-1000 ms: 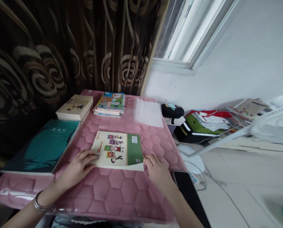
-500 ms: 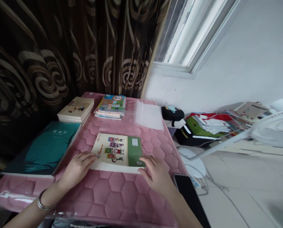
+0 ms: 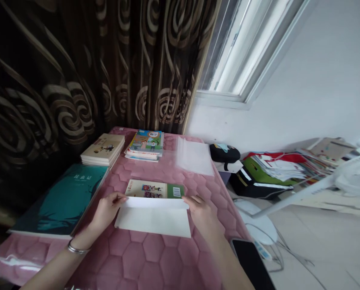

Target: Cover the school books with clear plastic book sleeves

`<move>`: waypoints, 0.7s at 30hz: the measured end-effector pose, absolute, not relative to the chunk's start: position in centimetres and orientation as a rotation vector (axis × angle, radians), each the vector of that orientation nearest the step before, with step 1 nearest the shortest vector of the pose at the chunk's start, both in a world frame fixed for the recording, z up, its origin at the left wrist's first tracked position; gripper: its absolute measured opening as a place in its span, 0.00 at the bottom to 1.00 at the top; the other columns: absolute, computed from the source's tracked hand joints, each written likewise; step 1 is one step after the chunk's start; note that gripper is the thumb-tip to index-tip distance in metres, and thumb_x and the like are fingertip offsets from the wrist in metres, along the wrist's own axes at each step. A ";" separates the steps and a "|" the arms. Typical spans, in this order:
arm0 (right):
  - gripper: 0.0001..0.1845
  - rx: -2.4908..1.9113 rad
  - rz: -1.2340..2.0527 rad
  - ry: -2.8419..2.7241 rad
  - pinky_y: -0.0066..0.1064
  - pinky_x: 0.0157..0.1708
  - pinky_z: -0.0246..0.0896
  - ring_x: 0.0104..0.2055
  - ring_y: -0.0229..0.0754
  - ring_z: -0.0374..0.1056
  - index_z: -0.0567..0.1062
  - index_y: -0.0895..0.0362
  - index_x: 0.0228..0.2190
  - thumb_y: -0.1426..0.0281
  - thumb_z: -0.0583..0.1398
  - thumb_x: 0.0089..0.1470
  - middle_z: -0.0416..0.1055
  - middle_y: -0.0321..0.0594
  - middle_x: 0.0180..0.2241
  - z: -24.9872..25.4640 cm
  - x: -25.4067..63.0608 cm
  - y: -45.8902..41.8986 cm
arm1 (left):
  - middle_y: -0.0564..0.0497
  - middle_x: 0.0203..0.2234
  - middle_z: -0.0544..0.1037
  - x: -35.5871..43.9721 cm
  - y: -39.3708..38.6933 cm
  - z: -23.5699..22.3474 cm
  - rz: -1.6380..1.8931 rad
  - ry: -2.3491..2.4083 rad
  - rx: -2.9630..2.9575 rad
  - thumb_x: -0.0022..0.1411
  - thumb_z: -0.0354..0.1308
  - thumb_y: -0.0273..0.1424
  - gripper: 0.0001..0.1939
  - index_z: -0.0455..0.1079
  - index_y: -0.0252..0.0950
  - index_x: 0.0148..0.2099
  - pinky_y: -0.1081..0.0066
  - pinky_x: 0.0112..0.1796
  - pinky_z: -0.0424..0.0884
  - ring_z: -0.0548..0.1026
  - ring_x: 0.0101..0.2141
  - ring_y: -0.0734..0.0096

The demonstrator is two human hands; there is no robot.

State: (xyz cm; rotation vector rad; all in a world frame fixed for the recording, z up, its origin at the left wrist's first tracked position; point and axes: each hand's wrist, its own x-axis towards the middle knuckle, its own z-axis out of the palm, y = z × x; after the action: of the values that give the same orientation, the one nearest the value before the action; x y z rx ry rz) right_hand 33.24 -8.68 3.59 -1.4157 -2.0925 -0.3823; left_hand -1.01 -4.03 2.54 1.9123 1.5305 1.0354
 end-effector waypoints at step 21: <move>0.12 -1.377 -0.411 -2.020 0.41 0.46 0.55 0.42 0.45 0.67 0.75 0.49 0.47 0.68 0.57 0.63 0.74 0.41 0.40 0.9 18.1 -2.8 | 0.53 0.21 0.76 0.8 3.2 2.0 1.102 1.355 1.656 0.58 0.55 0.37 0.11 0.69 0.36 0.27 0.73 0.29 0.67 0.73 0.26 0.70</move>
State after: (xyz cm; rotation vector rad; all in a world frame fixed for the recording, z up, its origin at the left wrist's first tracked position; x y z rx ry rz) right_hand 18.14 -2.80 0.86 -1.3769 -2.0198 -0.4114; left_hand 0.77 3.19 2.04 1.6555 1.3546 1.1025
